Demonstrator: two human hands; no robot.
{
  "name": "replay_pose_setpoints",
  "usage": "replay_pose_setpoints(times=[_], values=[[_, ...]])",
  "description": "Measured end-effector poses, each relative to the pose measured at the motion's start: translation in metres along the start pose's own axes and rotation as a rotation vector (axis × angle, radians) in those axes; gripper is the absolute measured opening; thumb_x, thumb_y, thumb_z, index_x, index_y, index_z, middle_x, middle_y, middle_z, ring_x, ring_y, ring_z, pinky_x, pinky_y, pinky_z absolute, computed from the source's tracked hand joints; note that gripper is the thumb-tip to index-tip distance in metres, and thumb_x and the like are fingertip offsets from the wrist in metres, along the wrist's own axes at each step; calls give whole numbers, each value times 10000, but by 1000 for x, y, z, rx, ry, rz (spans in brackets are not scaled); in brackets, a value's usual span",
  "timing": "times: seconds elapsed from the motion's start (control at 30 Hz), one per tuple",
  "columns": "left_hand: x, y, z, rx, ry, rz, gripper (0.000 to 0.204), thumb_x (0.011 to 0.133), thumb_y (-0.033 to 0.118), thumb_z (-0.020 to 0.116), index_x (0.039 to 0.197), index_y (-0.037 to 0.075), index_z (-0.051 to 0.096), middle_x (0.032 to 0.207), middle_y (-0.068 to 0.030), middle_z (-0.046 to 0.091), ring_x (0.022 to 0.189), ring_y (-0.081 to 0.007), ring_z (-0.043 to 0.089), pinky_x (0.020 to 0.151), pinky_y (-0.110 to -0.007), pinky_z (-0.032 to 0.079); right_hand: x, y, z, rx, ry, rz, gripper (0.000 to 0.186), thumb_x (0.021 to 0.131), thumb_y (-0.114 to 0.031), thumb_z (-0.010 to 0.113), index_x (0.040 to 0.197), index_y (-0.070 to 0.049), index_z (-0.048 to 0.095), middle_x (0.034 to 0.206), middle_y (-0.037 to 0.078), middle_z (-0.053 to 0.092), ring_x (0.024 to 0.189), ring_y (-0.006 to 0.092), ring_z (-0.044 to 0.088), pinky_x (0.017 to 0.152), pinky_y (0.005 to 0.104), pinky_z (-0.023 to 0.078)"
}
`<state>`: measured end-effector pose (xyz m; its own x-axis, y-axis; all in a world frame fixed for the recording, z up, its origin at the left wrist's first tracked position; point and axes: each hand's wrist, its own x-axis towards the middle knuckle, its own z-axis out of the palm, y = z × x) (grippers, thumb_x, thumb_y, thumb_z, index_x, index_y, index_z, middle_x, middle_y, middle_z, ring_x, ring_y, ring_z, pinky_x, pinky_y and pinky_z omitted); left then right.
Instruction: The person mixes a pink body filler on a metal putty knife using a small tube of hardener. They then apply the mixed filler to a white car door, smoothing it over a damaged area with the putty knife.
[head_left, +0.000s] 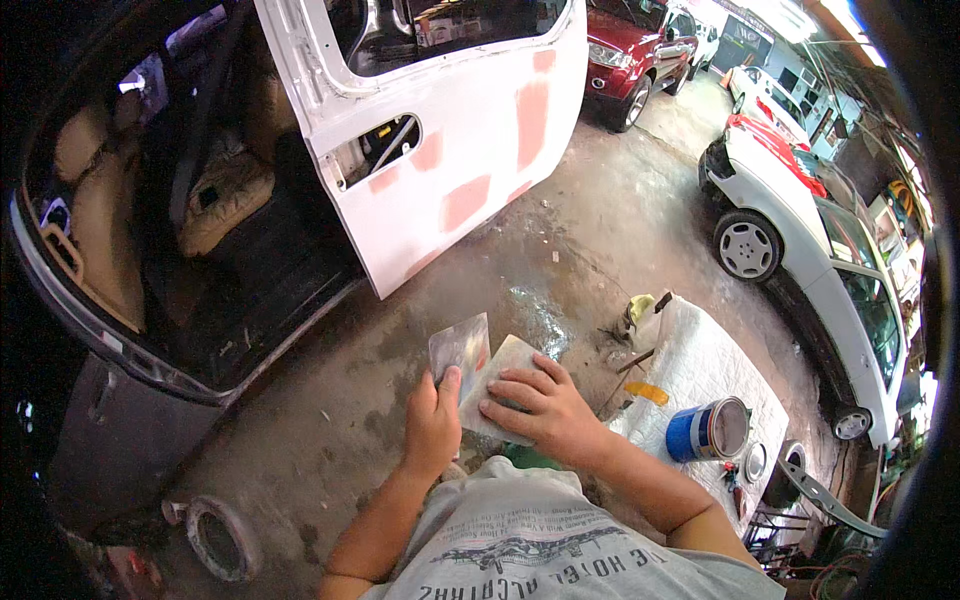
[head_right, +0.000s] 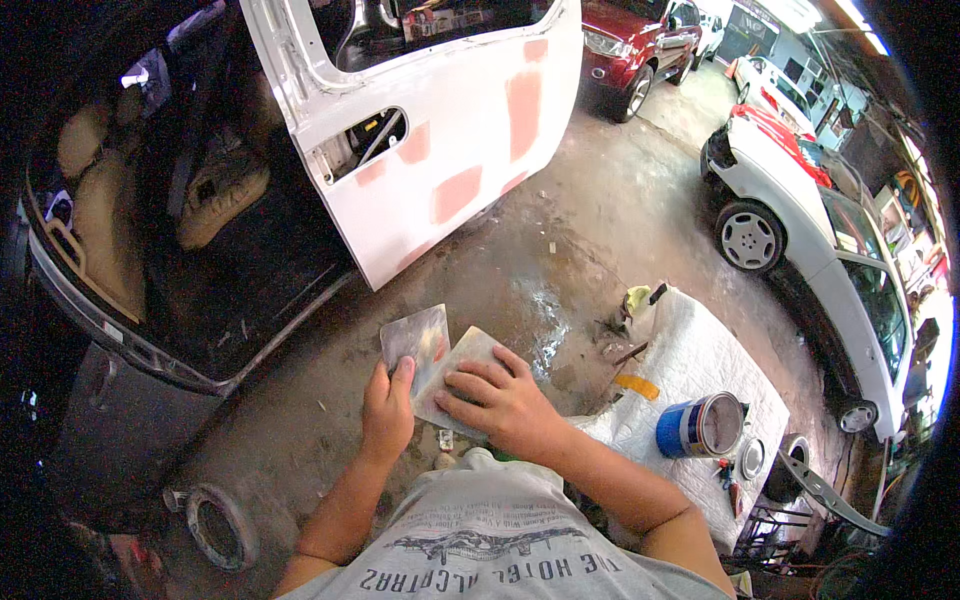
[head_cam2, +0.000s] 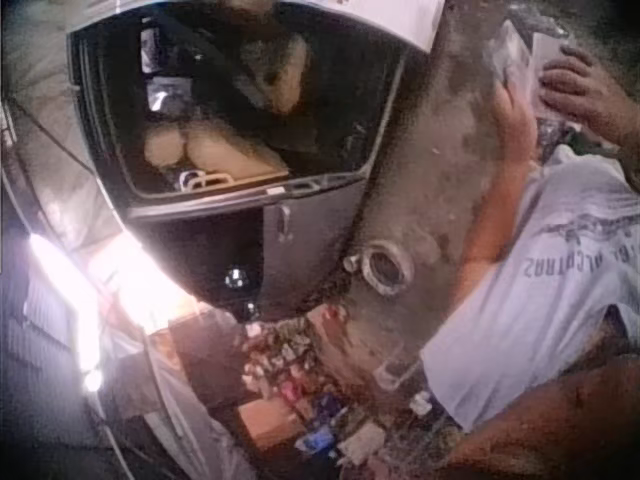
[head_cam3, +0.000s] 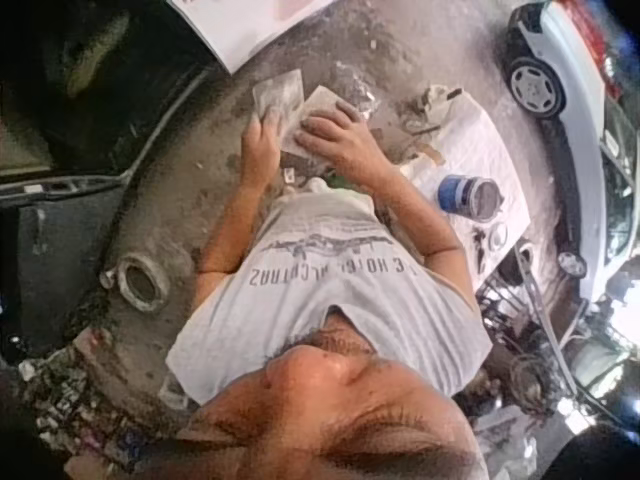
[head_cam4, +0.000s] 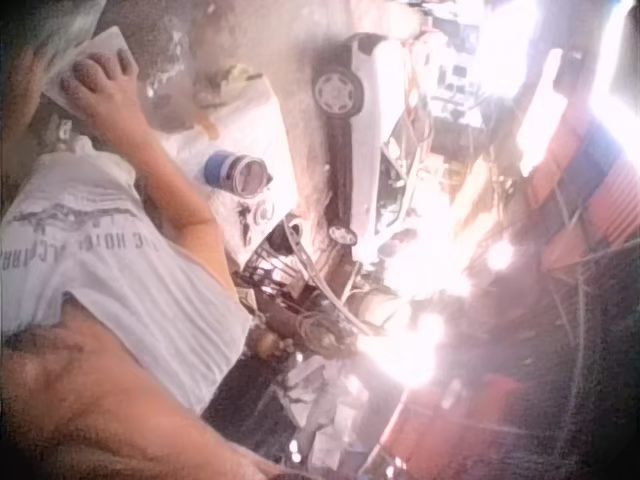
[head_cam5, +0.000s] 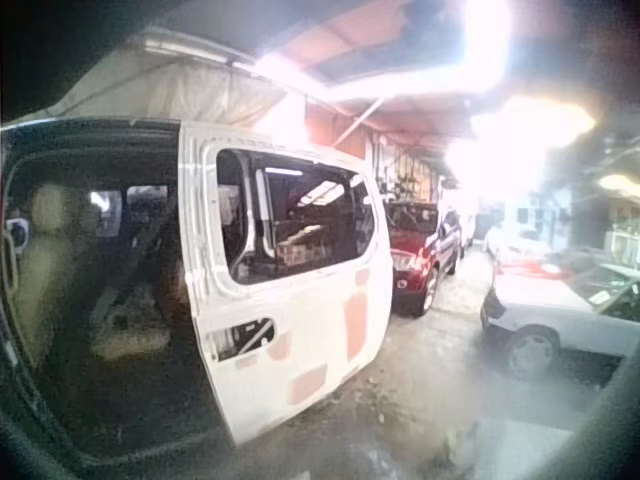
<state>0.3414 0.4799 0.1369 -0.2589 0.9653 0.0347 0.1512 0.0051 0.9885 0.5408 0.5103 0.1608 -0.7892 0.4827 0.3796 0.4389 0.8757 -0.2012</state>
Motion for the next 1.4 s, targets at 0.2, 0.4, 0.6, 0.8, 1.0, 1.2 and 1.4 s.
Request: replay_pose_setpoints(times=[0.2, 0.4, 0.6, 0.8, 1.0, 1.2, 1.4], values=[[7, -6, 5, 111, -37, 58, 329, 1056, 227, 478, 1104, -80, 586, 959, -283, 678, 922, -427, 673, 774, -442, 502, -25, -8, 15, 20, -42, -28, 456, 784, -138, 630, 1230, -222, 680, 1294, 28, 602, 1241, 228, 558, 1123, 523, 325], [16, 10, -1, 74, 98, 186, 350, 1060, 241, 483, 1166, -82, 567, 990, -283, 673, 924, -413, 672, 799, -445, 503, -38, -7, 11, 195, 43, 92, 448, 818, -106, 653, 1259, -188, 636, 1307, 127, 575, 1249, 311, 552, 1098, 574, 374], [2, -28, 12, -906, 74, -433, 335, 1018, 180, 516, 1320, 37, 497, 1218, -121, 630, 1061, -264, 656, 929, -421, 540, -13, -34, 1, 448, 213, 170, 528, 828, -55, 712, 1328, -195, 621, 1303, 212, 539, 1251, 398, 536, 1063, 475, 438], [-23, -46, 6, -939, 146, -591, 337, 1013, 192, 527, 1322, 61, 505, 1228, -114, 631, 1090, -266, 646, 956, -419, 529, -48, 28, 39, 141, -139, 271, 522, 824, -106, 657, 1328, -235, 625, 1331, 141, 544, 1287, 353, 508, 1093, 499, 390], [-22, -48, -1, -718, 141, -393, 349, 1008, 191, 548, 1313, 26, 511, 1205, -119, 633, 1090, -242, 631, 959, -411, 511, -15, 9, -3, -65, -25, 41, 515, 781, -178, 640, 1293, -235, 651, 1304, 44, 586, 1263, 254, 534, 1103, 556, 355], [-21, -34, -8, -540, 88, -232, 374, 1038, 244, 522, 1275, -45, 526, 1199, -135, 626, 1056, -198, 596, 939, -351, 473, 3, 9, -24, -86, -117, -53, 514, 798, -208, 616, 1310, -251, 638, 1298, 7, 591, 1250, 203, 543, 1120, 549, 330], [-19, -16, -19, -218, -237, -265, 324, 1039, 215, 509, 1260, -16, 561, 1182, -106, 647, 1101, -199, 592, 1008, -347, 445, 4, 17, -31, -103, -104, -65, 432, 761, -206, 674, 1191, -235, 695, 1217, -8, 648, 1189, 192, 597, 1122, 533, 327]])
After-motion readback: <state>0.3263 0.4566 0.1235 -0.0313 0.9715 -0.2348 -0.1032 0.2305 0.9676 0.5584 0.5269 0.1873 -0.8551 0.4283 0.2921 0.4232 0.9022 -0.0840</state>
